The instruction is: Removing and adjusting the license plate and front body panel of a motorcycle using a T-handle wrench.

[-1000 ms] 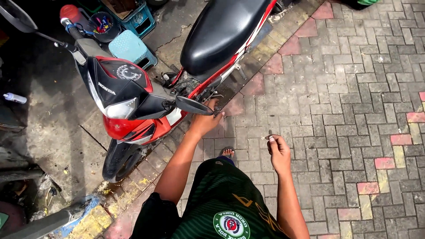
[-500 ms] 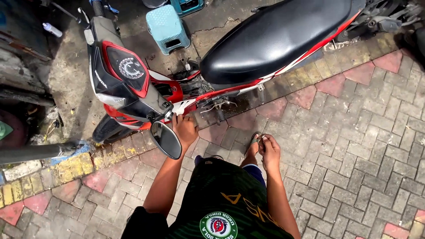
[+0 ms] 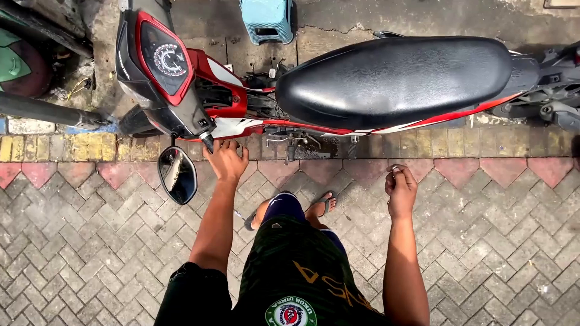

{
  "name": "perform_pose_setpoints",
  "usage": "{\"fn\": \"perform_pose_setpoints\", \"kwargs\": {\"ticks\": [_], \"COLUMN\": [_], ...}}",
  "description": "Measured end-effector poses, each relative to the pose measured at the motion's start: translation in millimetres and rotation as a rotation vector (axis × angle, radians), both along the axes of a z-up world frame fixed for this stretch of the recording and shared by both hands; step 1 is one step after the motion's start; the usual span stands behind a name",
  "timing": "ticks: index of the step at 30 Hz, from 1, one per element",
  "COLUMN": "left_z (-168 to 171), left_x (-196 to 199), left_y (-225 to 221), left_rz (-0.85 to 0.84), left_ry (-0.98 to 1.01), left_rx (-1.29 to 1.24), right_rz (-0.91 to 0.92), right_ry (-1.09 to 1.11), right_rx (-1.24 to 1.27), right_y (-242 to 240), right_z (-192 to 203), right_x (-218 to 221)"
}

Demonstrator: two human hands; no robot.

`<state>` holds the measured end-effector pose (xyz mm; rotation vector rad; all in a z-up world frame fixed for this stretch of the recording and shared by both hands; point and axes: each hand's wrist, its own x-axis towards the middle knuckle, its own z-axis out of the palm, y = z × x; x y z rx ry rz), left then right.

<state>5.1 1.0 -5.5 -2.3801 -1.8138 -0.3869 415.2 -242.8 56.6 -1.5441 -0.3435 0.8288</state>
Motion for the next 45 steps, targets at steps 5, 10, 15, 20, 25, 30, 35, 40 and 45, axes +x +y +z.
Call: {"fn": "perform_pose_setpoints", "kwargs": {"ticks": [5,10,15,20,25,30,35,40,45], "left_z": [-20.6,-23.3,3.2,34.4,-19.3,-106.7,-98.1,-170.7,-168.5], "left_x": [23.4,36.8,2.2,-84.8,-211.1,-308.8,-350.8,-366.1,-354.8], "left_y": [5.2,-4.3,-39.4,-55.2,45.1,158.9,194.0,217.9,250.7], "left_rz": [0.039,-0.013,-0.21,-0.008,0.231,0.436,0.524,0.503,0.531], "left_ry": [-0.067,-0.134,-0.313,-0.409,-0.87,-1.281,-1.49,-1.449,-1.528], "left_rx": [0.001,-0.039,-0.099,-0.039,-0.231,-0.591,-0.766,-0.958,-1.04], "right_rz": [0.036,0.133,0.321,0.788,0.937,0.995,1.046,0.964,0.662], "right_ry": [0.063,0.142,0.139,-0.144,-0.187,-0.199,-0.052,-0.143,-0.072], "right_rx": [-0.031,-0.078,-0.187,-0.439,-0.491,-0.463,-0.335,-0.353,-0.387], "right_y": [4.6,22.9,75.6,116.4,151.7,196.7,233.2,274.2,321.3], "right_z": [-8.8,-35.3,-35.2,-58.1,-47.5,-85.9,-74.0,-42.5,-52.4], "right_x": [14.3,-12.4,-93.0,-190.3,-328.8,-481.6,-611.6,-645.5,-625.2]}}
